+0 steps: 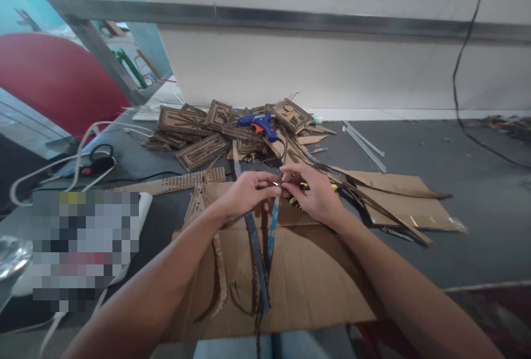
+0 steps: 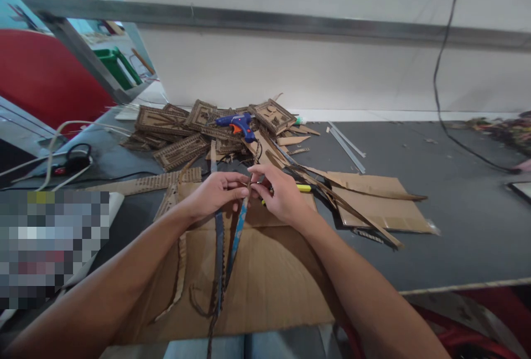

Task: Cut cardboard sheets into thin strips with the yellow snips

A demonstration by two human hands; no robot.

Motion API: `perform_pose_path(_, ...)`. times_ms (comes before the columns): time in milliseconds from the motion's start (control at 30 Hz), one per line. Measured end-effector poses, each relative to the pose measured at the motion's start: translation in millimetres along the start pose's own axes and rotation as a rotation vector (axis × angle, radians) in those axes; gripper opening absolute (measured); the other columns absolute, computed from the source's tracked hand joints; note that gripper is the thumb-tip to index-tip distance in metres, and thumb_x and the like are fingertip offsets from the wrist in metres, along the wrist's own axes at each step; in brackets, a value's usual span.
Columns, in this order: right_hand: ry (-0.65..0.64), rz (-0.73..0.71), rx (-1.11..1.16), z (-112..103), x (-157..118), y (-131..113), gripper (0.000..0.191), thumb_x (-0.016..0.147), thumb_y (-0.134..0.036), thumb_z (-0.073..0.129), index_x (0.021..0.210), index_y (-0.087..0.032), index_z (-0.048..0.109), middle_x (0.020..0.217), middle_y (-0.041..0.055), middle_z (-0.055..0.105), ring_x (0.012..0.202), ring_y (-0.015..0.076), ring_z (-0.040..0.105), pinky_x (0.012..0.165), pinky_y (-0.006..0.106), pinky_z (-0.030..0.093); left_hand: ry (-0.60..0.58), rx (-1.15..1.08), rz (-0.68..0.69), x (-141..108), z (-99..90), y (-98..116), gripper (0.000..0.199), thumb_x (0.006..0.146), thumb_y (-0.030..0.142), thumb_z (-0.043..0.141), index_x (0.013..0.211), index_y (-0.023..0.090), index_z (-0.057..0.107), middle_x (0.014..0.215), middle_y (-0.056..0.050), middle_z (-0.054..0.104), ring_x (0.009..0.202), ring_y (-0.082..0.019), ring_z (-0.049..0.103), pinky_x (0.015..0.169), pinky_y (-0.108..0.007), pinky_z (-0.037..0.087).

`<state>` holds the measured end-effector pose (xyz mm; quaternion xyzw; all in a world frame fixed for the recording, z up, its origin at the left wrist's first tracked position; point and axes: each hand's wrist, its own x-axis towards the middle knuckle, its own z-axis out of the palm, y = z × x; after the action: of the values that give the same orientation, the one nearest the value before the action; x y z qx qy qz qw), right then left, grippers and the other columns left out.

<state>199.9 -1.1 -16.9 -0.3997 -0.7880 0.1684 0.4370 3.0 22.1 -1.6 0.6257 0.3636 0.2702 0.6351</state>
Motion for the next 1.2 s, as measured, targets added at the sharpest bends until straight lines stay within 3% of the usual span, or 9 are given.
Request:
perform_pose_path(267,-0.016,0.053,0.156,1.1,-2.7,1.5,0.028,0.093,-0.021,0.059,0.121,-0.025,0.055,0.086,-0.0004,0.065,0.065,0.0115,0.061,0.062,0.025,0.049,-0.025,0.013,0.007,-1.2,-0.7,1.0,0.032,0.078,0.038,0.076,0.095,0.011,0.072,0.084,-0.009,0.075,0.051,-0.008,0.058,0.05,-0.021,0.048)
perform_pose_path(633,-0.033,0.023,0.095,2.2,-2.0,-2.7,0.025,0.092,-0.017,0.056,0.116,-0.024,0.052,0.088,0.0009,0.061,0.065,0.0114,0.059,0.063,0.026,0.051,0.021,0.015,-0.016,-0.8,1.6,1.3,0.031,0.076,0.036,0.077,0.094,0.012,0.07,0.074,-0.003,0.069,0.049,-0.009,0.057,0.047,-0.021,0.047)
perform_pose_path(800,0.015,0.063,0.078,-0.6,-2.3,0.7,0.031,0.089,-0.019,0.062,0.118,-0.023,0.053,0.097,0.0037,0.064,0.063,0.0108,0.059,0.063,0.027,0.052,-0.017,0.008,0.022,0.3,0.2,-2.4,0.031,0.08,0.039,0.073,0.094,0.012,0.068,0.082,-0.007,0.072,0.058,-0.011,0.062,0.053,-0.022,0.05)
perform_pose_path(933,0.003,0.044,0.066,-0.5,-2.6,2.3,0.029,0.089,-0.017,0.061,0.117,-0.024,0.055,0.096,0.0033,0.066,0.064,0.0115,0.061,0.063,0.027,0.052,-0.006,0.029,0.003,-0.2,-0.7,-2.9,0.029,0.082,0.035,0.071,0.099,0.011,0.069,0.086,-0.008,0.074,0.051,-0.008,0.059,0.05,-0.021,0.046)
perform_pose_path(1200,0.026,-0.003,0.016,-0.8,-1.9,0.9,0.03,0.09,-0.016,0.061,0.118,-0.025,0.057,0.091,0.0005,0.07,0.065,0.0109,0.063,0.063,0.024,0.051,-0.01,0.035,0.017,0.0,-2.4,-4.0,0.037,0.083,0.033,0.07,0.113,0.011,0.069,0.091,-0.009,0.075,0.053,-0.008,0.058,0.054,-0.022,0.049)
